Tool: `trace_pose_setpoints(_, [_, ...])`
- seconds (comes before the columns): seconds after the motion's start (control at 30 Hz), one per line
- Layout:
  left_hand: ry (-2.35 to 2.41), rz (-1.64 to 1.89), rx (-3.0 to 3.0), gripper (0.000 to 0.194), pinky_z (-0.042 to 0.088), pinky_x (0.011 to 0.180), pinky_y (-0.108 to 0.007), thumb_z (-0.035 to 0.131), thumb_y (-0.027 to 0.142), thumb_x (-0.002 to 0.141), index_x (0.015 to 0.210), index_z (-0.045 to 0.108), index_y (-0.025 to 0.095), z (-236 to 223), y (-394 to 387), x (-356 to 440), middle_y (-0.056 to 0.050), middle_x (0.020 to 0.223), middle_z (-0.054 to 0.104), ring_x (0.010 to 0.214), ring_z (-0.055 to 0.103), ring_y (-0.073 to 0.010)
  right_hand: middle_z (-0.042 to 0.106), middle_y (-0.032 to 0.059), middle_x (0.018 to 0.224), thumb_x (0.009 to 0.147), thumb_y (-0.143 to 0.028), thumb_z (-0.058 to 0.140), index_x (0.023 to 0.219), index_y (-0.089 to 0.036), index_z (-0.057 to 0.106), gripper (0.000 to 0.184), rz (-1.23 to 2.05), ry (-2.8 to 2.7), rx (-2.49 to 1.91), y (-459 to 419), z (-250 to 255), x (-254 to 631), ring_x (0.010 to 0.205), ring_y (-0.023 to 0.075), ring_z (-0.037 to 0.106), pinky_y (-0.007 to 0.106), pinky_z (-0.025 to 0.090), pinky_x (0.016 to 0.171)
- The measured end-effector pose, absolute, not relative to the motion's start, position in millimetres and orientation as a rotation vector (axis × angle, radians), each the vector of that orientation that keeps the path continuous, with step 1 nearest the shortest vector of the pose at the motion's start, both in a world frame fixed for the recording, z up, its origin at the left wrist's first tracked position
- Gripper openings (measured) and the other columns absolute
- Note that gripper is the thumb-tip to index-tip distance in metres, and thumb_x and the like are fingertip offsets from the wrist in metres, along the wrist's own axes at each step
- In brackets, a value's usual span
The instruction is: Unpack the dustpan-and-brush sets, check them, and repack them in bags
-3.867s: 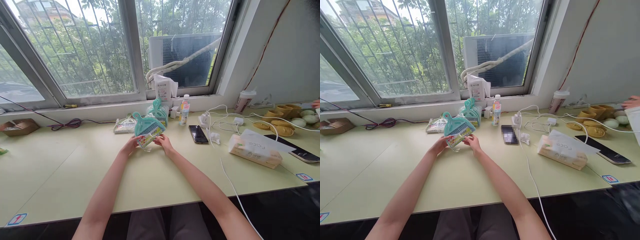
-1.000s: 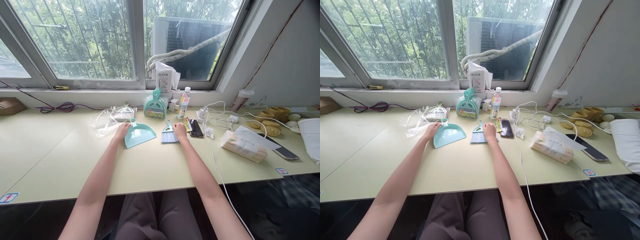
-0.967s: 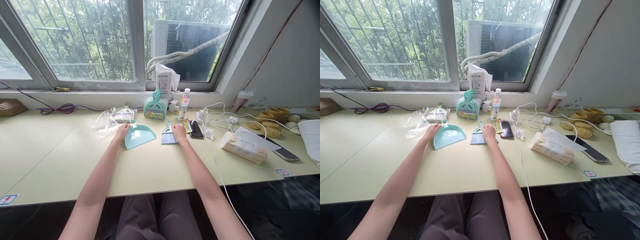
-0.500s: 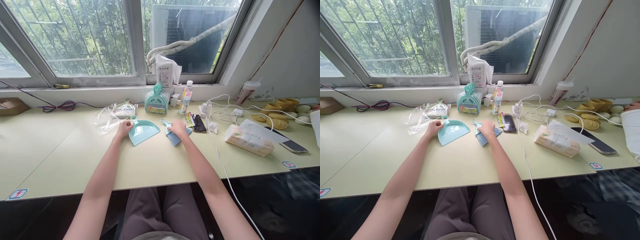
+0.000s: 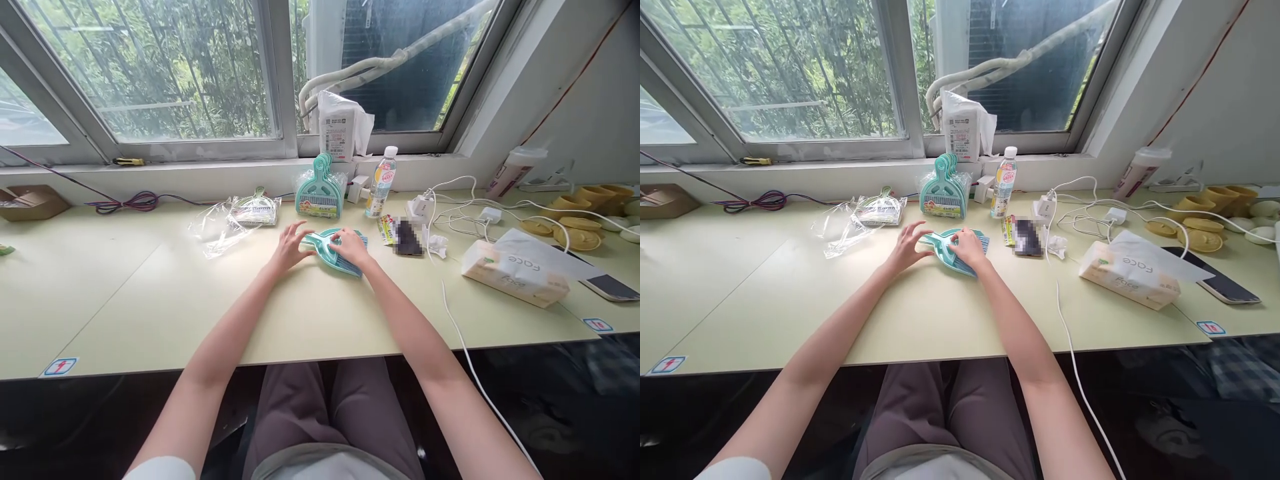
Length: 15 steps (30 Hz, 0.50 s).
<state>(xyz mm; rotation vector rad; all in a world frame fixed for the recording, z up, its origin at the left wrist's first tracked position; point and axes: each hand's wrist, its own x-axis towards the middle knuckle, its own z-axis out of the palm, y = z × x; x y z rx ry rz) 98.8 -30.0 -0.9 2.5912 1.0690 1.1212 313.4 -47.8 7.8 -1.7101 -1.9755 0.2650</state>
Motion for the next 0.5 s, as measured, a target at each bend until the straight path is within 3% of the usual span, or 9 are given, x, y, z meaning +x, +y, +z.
trace_pose_setpoints(0.07, [1.051, 1.038, 2.580, 0.051, 0.043, 0.101, -0.042, 0.074, 0.037, 0.074, 0.119, 0.060, 0.022, -7.2, -22.5, 88.9, -0.013, 0.133, 0.051, 0.121, 0.052, -0.0281, 0.060, 0.0059, 0.106, 0.081, -0.031, 0.064, 0.094, -0.020, 0.070, 0.018, 0.313, -2.031, -1.600, -47.3, 6.6, 312.9, 0.101, 0.0184, 0.056, 0.029, 0.041, 0.090])
trace_pose_setpoints(0.23, [1.063, 0.977, 2.822, 0.026, 0.052, 0.089, -0.033, 0.058, 0.027, 0.088, 0.113, 0.061, 0.022, -15.5, -21.5, 84.8, -0.009, 0.123, 0.060, 0.107, 0.063, -0.0199, 0.061, 0.0037, 0.106, 0.077, -0.029, 0.070, 0.090, -0.022, 0.073, 0.015, 0.442, -2.051, -1.411, -43.4, 4.3, 315.8, 0.076, 0.0119, 0.056, 0.028, 0.045, 0.081])
trace_pose_setpoints(0.37, [0.989, 0.876, 3.132, 0.019, 0.049, 0.096, -0.035, 0.053, 0.019, 0.090, 0.104, 0.065, 0.022, -9.4, -33.1, 92.2, -0.008, 0.122, 0.062, 0.117, 0.058, -0.0214, 0.063, 0.0049, 0.110, 0.077, -0.024, 0.071, 0.090, -0.022, 0.075, 0.015, 0.421, -2.066, -1.415, -40.8, 2.5, 317.0, 0.075, 0.0122, 0.056, 0.029, 0.047, 0.081])
trace_pose_setpoints(0.5, [0.884, 0.731, 3.265, 0.024, 0.052, 0.087, -0.029, 0.044, 0.014, 0.093, 0.106, 0.064, 0.017, -4.8, -35.9, 93.8, -0.010, 0.110, 0.066, 0.110, 0.061, -0.0190, 0.067, 0.0030, 0.110, 0.077, -0.028, 0.071, 0.092, -0.025, 0.076, 0.016, 0.363, -2.086, -1.467, -40.9, 2.5, 315.8, 0.080, 0.0143, 0.058, 0.029, 0.046, 0.082])
